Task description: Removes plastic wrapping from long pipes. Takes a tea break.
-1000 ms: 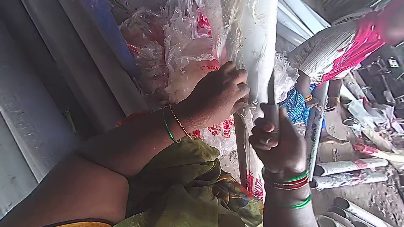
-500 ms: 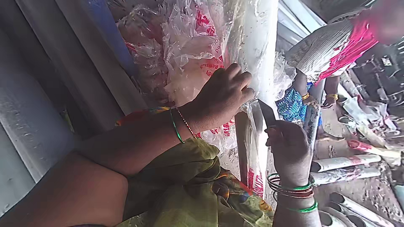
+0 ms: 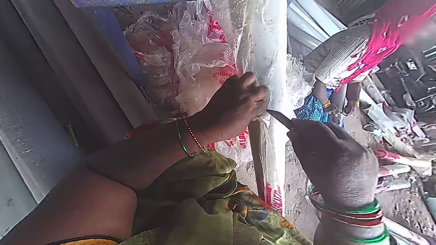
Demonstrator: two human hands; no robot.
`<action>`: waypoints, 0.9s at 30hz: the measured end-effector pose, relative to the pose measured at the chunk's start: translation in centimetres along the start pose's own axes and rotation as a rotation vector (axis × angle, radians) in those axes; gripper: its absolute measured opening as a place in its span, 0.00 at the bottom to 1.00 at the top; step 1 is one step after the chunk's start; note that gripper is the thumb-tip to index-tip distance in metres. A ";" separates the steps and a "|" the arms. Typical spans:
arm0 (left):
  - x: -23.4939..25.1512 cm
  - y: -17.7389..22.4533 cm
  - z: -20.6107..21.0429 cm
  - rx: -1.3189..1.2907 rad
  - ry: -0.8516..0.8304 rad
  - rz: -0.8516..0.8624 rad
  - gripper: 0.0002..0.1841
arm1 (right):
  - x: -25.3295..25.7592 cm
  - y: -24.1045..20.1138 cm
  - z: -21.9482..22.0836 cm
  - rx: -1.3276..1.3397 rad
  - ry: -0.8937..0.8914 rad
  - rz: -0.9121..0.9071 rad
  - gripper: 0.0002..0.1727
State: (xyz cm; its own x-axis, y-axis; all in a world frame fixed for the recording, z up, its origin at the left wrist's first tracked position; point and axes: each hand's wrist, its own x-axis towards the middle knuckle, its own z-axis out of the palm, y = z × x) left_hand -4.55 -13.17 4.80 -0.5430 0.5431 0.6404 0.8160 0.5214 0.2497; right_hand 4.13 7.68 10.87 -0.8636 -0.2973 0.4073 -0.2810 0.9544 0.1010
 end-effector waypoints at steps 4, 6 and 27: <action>-0.2 -0.1 -0.2 -0.019 -0.012 0.002 0.05 | 1.4 -0.2 -0.8 -0.037 -0.055 -0.117 0.15; -0.2 -0.2 -0.2 -0.023 -0.012 0.005 0.06 | 1.9 -0.6 -0.8 -0.068 -0.074 -0.138 0.14; -0.4 -0.4 -0.3 -0.004 0.001 0.047 0.07 | -7.6 2.4 1.1 0.036 0.002 -0.008 0.15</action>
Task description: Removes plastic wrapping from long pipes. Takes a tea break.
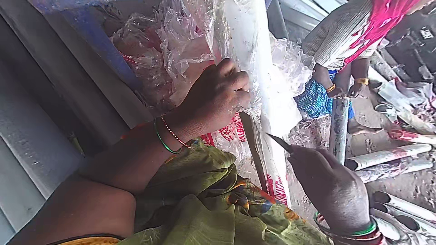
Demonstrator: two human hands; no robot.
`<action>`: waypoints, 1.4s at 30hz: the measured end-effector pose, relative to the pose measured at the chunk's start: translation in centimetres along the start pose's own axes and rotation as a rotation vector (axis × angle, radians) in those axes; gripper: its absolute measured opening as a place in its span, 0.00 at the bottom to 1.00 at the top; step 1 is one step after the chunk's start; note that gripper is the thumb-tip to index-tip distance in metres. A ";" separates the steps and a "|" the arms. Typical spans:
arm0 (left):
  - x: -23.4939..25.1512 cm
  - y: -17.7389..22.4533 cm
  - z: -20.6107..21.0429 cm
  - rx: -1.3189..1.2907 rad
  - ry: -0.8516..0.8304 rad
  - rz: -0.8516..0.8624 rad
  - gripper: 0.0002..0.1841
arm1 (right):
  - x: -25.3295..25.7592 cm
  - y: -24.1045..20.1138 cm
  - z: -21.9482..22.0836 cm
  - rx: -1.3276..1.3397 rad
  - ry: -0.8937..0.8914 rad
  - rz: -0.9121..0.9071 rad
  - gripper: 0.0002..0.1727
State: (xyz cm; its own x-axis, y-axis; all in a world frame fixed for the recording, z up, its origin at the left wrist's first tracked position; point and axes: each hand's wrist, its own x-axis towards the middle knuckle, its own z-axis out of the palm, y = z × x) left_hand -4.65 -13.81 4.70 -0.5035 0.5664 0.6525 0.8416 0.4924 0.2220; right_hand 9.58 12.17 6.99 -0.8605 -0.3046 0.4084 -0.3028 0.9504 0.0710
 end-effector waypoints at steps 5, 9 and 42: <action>0.0 0.1 -0.2 -0.001 -0.019 -0.003 0.07 | 1.2 -1.0 0.5 0.181 0.006 0.169 0.18; -0.1 -0.2 0.0 -0.001 0.009 0.018 0.07 | 1.9 -1.5 1.7 0.185 -0.005 0.224 0.19; -0.1 -0.3 -0.1 -0.018 -0.030 -0.002 0.08 | 2.9 -4.1 4.0 1.662 -0.250 0.884 0.21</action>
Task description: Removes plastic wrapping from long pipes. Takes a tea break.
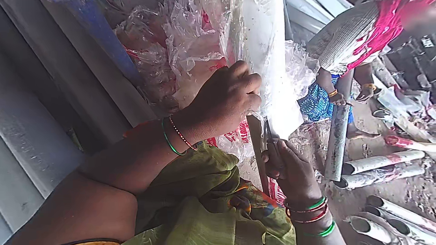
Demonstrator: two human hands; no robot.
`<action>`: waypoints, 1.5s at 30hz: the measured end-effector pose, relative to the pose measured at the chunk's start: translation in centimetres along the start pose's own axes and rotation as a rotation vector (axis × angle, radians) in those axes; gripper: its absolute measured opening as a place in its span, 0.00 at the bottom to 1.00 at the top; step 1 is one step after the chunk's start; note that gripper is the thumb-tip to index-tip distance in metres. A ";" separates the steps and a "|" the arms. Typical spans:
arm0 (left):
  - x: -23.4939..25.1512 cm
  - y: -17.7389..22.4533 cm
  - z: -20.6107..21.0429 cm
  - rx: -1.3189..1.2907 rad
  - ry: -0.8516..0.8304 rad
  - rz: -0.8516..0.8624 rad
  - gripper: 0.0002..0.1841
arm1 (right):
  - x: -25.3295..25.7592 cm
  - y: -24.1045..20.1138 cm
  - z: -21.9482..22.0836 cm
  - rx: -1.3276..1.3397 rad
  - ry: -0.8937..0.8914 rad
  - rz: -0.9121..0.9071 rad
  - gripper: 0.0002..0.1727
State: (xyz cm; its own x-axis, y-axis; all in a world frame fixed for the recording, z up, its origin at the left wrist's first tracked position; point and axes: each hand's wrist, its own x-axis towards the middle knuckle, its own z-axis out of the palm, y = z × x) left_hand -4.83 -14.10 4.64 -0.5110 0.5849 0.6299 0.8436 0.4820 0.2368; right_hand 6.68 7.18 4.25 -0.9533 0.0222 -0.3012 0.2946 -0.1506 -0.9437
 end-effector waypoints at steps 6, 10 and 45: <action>0.0 0.1 0.0 0.009 0.011 -0.012 0.09 | 1.1 -1.1 0.2 -0.072 -0.005 -0.062 0.19; 0.0 0.1 0.1 0.013 0.030 -0.001 0.08 | 2.1 -1.8 0.4 -0.106 0.008 -0.069 0.17; -0.4 2.1 2.7 0.222 0.087 -0.036 0.09 | -2.3 2.8 -10.2 -0.087 0.145 -0.237 0.16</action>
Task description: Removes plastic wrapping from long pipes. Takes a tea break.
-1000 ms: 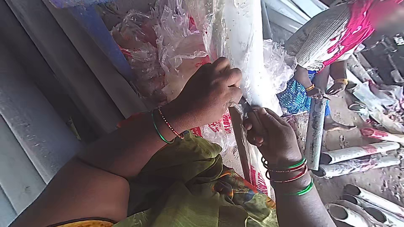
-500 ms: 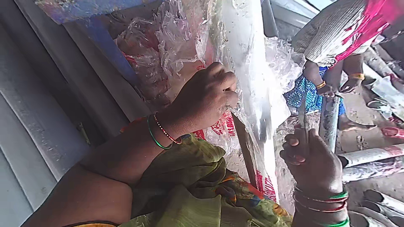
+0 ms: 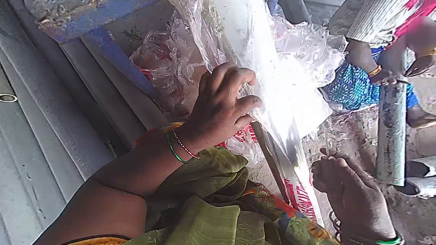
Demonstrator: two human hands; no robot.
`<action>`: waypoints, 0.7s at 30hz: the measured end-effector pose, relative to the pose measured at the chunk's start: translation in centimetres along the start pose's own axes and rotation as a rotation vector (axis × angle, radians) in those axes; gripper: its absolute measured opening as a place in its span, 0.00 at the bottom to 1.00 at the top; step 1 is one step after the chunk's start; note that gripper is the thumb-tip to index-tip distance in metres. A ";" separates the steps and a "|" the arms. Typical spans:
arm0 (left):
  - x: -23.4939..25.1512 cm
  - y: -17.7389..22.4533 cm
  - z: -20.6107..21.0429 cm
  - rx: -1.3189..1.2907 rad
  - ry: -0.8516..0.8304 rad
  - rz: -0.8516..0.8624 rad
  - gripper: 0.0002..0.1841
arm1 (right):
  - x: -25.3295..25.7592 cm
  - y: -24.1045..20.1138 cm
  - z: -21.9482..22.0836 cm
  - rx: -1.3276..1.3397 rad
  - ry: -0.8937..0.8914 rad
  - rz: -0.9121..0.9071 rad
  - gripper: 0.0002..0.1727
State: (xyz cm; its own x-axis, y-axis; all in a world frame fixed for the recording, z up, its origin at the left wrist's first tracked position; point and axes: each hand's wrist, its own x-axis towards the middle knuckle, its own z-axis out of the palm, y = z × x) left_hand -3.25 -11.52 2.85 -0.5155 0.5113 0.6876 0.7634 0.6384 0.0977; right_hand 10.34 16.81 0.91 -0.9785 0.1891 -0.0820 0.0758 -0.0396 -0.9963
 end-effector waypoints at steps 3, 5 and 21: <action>-0.2 0.9 0.2 0.020 -0.029 -0.024 0.08 | -0.1 0.3 -0.6 -0.036 -0.028 -0.044 0.13; -0.2 1.0 0.3 0.034 -0.034 -0.027 0.07 | -0.3 0.4 -0.9 -0.056 -0.022 -0.059 0.12; 0.5 0.3 0.0 -0.048 -0.120 0.080 0.08 | -0.8 0.7 0.1 -0.314 -0.027 -0.079 0.08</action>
State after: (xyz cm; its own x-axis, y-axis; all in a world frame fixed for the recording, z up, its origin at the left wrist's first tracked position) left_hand -3.28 -11.04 3.25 -0.4934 0.6261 0.6038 0.8199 0.5665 0.0826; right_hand 11.15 16.48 0.29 -0.9882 0.1532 -0.0075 0.0505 0.2793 -0.9589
